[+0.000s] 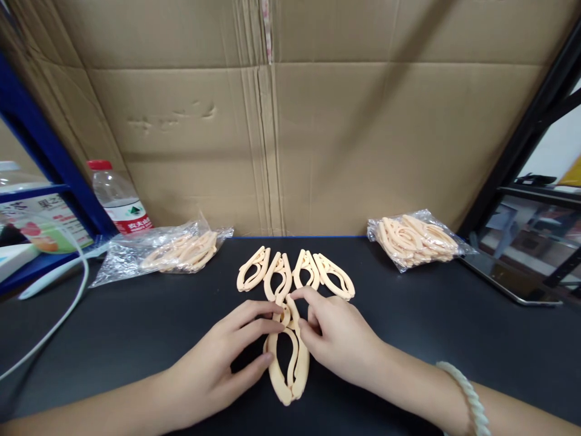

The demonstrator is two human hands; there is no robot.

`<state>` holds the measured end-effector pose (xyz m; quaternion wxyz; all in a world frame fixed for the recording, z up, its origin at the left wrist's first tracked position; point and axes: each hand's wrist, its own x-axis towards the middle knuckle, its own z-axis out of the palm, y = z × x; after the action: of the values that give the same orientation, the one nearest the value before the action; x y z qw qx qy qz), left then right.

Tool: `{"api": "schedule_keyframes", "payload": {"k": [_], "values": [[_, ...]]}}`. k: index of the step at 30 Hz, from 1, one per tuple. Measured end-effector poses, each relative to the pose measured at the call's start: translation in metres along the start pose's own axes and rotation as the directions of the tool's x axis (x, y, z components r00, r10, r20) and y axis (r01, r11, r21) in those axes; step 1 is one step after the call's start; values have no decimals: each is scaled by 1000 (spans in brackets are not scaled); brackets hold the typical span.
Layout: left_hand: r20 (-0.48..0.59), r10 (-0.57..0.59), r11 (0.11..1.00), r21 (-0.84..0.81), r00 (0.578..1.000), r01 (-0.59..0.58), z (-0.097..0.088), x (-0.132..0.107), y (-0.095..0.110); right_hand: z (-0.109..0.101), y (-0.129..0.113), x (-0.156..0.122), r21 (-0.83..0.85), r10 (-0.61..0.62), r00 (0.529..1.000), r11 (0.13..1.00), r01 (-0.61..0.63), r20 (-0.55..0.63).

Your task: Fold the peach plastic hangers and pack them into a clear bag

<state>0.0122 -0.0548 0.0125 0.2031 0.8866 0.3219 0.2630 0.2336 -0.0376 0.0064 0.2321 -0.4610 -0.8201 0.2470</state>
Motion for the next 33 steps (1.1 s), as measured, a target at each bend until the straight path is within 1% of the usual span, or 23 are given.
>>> {"api": "schedule_keyframes", "payload": {"k": [4,10,13,16,19,22,25,28,31,33], "values": [[91,52,993,104,994,-62,-3,-2,1,-5,-5,-1,-110,-48,998,993,44,-35],[175,82,952,276,981,-129,-5,-3,1,-14,-5,0,-190,-101,983,979,71,-153],[202,83,940,311,976,-144,-6,-3,2,-17,-5,-1,-213,-129,974,973,88,-186],[210,82,944,297,974,-143,-6,-2,2,-19,-5,0,-226,-147,970,969,101,-195],[218,71,946,294,973,-135,-6,-2,1,-20,-8,0,-220,-166,973,967,128,-160],[237,51,946,300,970,-123,-7,-1,0,-17,-15,-4,-170,-232,967,962,213,-103],[246,22,954,286,969,-94,-7,0,-1,-12,-23,-10,-125,-321,947,940,317,-13],[248,22,963,255,969,-87,-7,0,-2,-9,-26,-15,-105,-381,923,917,385,58],[228,41,971,221,973,-92,-5,-2,-4,-9,-23,-15,-111,-399,914,908,405,68],[192,42,972,220,980,-85,-4,-3,-6,-10,-21,-14,-126,-394,917,908,400,70]]}}
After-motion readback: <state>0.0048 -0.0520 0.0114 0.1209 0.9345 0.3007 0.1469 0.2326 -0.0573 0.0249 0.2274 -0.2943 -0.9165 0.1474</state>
